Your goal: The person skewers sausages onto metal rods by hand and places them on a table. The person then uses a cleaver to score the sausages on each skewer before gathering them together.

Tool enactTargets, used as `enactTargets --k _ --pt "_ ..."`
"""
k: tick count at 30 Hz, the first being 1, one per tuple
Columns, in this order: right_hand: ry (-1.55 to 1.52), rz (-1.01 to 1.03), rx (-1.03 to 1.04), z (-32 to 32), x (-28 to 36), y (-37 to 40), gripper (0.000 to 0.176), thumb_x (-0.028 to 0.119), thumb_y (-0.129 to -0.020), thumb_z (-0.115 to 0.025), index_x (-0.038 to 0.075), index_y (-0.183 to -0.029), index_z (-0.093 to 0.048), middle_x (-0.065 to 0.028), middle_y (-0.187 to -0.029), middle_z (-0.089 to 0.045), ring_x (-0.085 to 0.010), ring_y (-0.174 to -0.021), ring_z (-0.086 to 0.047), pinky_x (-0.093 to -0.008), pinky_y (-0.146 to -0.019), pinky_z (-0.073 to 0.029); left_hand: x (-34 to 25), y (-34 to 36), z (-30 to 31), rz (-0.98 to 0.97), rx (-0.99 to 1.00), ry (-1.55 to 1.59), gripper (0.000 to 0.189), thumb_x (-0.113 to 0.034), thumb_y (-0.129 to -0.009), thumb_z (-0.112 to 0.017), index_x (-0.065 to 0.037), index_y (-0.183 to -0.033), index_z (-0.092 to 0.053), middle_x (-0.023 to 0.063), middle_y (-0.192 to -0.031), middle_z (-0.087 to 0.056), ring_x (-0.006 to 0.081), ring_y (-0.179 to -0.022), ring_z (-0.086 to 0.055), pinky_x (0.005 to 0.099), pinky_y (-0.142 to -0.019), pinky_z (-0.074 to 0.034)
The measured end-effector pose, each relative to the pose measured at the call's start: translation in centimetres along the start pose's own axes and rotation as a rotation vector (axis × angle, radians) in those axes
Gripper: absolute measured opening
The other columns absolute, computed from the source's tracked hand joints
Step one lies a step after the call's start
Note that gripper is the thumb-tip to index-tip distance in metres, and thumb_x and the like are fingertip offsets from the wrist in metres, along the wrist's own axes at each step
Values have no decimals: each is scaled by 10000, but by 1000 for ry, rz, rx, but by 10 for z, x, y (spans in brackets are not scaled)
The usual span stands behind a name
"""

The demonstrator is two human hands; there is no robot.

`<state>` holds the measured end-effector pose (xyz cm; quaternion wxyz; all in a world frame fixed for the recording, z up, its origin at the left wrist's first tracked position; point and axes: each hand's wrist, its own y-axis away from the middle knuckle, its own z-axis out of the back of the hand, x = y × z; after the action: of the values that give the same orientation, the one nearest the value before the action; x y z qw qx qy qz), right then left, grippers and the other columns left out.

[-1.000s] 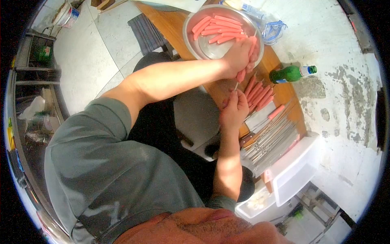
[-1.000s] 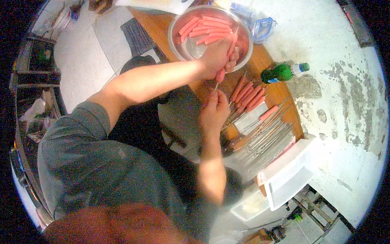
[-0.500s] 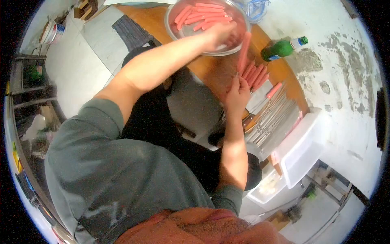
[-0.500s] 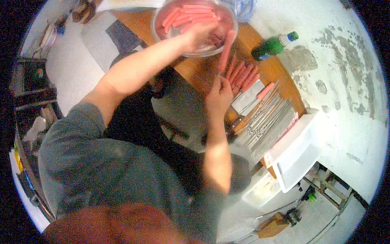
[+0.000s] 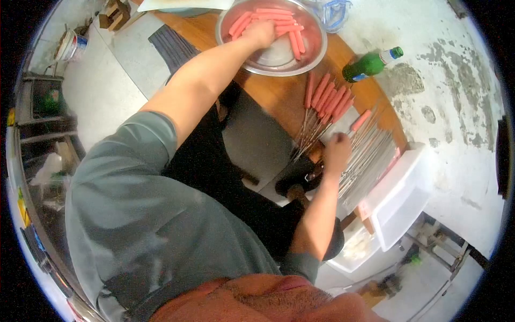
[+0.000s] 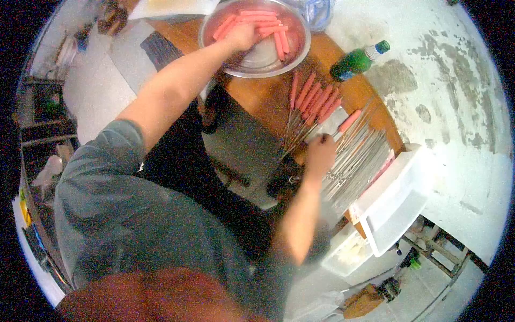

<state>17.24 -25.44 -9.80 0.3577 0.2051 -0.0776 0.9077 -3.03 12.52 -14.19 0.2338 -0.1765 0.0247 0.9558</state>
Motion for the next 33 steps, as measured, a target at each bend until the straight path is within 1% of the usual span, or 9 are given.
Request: enactTargets --k 4,5,6,8,14,18,23,28,33 --pt "231 -317 -8 15 -63 9 345 320 -887 -595 1 -998 -660 -245 -967 -683 -434 -922 -650 -502 -829 -507 -16 -3 -4 -64 -31 -149 297 -262 -888 -581 -53 -1064 -697 205 -1026 -701 347 -937 -689 474 -837 -542" --pt "240 -297 -50 14 -74 13 334 309 -873 -619 4 -1007 -647 -248 -993 -674 -438 -924 -647 -509 -825 -507 -1 -9 -29 -250 -388 -150 369 -374 -939 -534 -63 -1014 -717 183 -954 -715 327 -894 -696 463 -824 -537" --pt "226 -329 -23 14 -81 14 330 315 -872 -634 12 -1003 -646 -248 -1037 -661 -429 -966 -637 -507 -835 -504 -52 23 36 60 64 -82 585 -389 -877 -636 -139 -1381 -474 223 -1350 -517 386 -1236 -514 475 -1056 -392" --pt "227 -352 -24 22 -75 21 387 327 -862 -616 -22 -1019 -674 -272 -1030 -671 -427 -1005 -635 -483 -883 -492 -25 6 -3 -202 -186 -238 502 -401 -888 -622 -149 -1316 -547 204 -1289 -568 378 -1158 -576 507 -956 -459" --pt "169 -416 -32 14 -82 12 367 309 -860 -617 -38 -951 -696 -283 -947 -679 -438 -959 -651 -481 -870 -502 -42 8 -5 -63 -55 91 367 -377 -939 -588 -116 -1192 -629 107 -984 -709 253 -814 -687 392 -666 -535" --pt "173 -402 35 10 -99 6 380 310 -839 -627 -47 -946 -698 -288 -933 -680 -435 -954 -655 -467 -865 -505 -63 23 40 5 255 351 674 -617 -978 -361 -44 -958 -715 161 -810 -706 279 -818 -688 446 -774 -514" --pt "-24 -356 -68 18 -97 9 403 264 -836 -605 -101 -993 -666 -299 -928 -684 -417 -920 -673 -440 -848 -501 -58 29 53 173 448 1383 349 -343 -1020 -414 -62 -1043 -619 65 -891 -671 181 -797 -642 349 -746 -555" --pt "-640 -395 -296 30 -91 9 287 187 -916 -504 -58 -1028 -603 -86 -761 -616 -182 -617 -567 -317 -556 -469 -64 33 89 165 492 1887 251 -226 -989 -414 1 -1054 -497 120 -794 -586 199 -655 -571 274 -631 -519" --pt "-1046 -219 -201 66 6 39 178 182 -976 -503 21 -975 -578 -13 -720 -558 -107 -600 -507 -259 -500 -408 -83 69 127 165 355 2025 446 -494 -985 -505 -49 -975 -527 62 -762 -547 175 -664 -518 276 -594 -418"
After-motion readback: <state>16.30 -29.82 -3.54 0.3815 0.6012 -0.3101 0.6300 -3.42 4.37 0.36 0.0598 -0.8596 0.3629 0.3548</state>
